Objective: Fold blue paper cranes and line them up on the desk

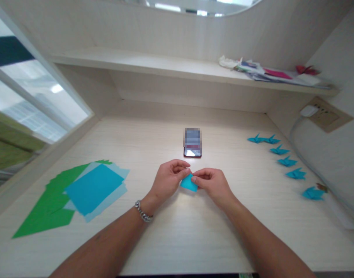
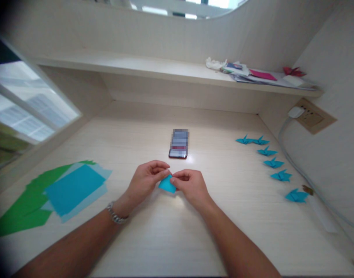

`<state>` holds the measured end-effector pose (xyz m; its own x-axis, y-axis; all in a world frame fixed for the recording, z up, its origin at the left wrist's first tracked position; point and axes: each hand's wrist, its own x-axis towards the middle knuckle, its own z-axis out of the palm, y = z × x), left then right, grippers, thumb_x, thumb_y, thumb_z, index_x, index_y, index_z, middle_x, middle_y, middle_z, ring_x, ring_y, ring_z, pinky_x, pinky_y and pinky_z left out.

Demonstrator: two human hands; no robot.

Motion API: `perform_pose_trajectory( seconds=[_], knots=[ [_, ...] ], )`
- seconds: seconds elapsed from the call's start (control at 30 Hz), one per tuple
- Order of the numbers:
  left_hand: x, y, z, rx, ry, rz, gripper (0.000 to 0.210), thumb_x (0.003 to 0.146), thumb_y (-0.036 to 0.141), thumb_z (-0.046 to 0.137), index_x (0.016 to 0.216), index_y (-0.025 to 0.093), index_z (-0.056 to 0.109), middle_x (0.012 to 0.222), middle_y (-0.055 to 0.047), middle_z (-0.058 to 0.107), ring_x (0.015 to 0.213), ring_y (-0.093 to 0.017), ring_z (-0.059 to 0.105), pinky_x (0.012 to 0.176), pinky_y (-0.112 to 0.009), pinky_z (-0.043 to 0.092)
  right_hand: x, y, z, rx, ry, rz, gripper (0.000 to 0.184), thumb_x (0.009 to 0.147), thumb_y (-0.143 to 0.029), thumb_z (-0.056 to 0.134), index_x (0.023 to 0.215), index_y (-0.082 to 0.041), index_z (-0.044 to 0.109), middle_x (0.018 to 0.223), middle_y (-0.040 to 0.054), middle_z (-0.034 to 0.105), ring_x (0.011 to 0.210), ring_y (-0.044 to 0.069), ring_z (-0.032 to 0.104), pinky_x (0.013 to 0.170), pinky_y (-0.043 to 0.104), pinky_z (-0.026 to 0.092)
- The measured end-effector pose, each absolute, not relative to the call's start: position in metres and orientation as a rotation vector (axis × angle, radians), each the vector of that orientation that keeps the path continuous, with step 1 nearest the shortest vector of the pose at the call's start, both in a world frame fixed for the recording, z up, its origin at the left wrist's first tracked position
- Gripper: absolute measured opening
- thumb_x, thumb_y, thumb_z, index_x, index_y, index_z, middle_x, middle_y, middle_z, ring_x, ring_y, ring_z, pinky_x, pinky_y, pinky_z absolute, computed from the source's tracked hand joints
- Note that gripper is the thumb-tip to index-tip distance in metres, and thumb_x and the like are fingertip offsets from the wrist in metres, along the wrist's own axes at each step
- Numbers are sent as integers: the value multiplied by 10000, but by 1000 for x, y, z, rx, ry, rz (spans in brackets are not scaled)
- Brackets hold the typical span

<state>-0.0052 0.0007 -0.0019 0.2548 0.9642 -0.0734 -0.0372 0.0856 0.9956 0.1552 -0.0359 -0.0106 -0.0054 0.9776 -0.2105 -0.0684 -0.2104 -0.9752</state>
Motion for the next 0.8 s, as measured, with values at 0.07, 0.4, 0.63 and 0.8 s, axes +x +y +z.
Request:
perform_pose_trajectory(
  seconds=[0.07,0.4,0.63,0.8],
  knots=[
    [-5,1,-2,1234,1009,985,204,742,232,705,910,123,664,719,-54,702,627,-141,640,565,-234,508,155,-36,-10,-1313,-1041,1382,235,622,-314,777,778,-146,725,706,52,707,614,154,632,585,298,519],
    [-5,0,-4,1262,991,956,285,715,217,734,964,127,630,693,-33,691,627,-135,641,587,-229,514,155,-36,-12,-1293,-1041,1336,239,629,-343,773,762,-154,711,698,51,700,625,162,632,597,299,520],
    [-6,0,-6,1277,1000,1006,272,703,220,747,935,134,633,689,-26,687,625,-137,644,578,-227,511,158,-34,-12,-1350,-1221,1381,222,715,-368,696,694,-148,678,579,17,638,525,127,569,543,263,462],
    [-4,-1,-4,1248,987,990,310,717,238,736,985,133,620,707,-31,690,647,-143,645,599,-239,509,159,-34,-11,-1354,-1240,1310,214,725,-365,682,681,-156,667,554,7,618,514,121,548,520,247,432]
  ],
)
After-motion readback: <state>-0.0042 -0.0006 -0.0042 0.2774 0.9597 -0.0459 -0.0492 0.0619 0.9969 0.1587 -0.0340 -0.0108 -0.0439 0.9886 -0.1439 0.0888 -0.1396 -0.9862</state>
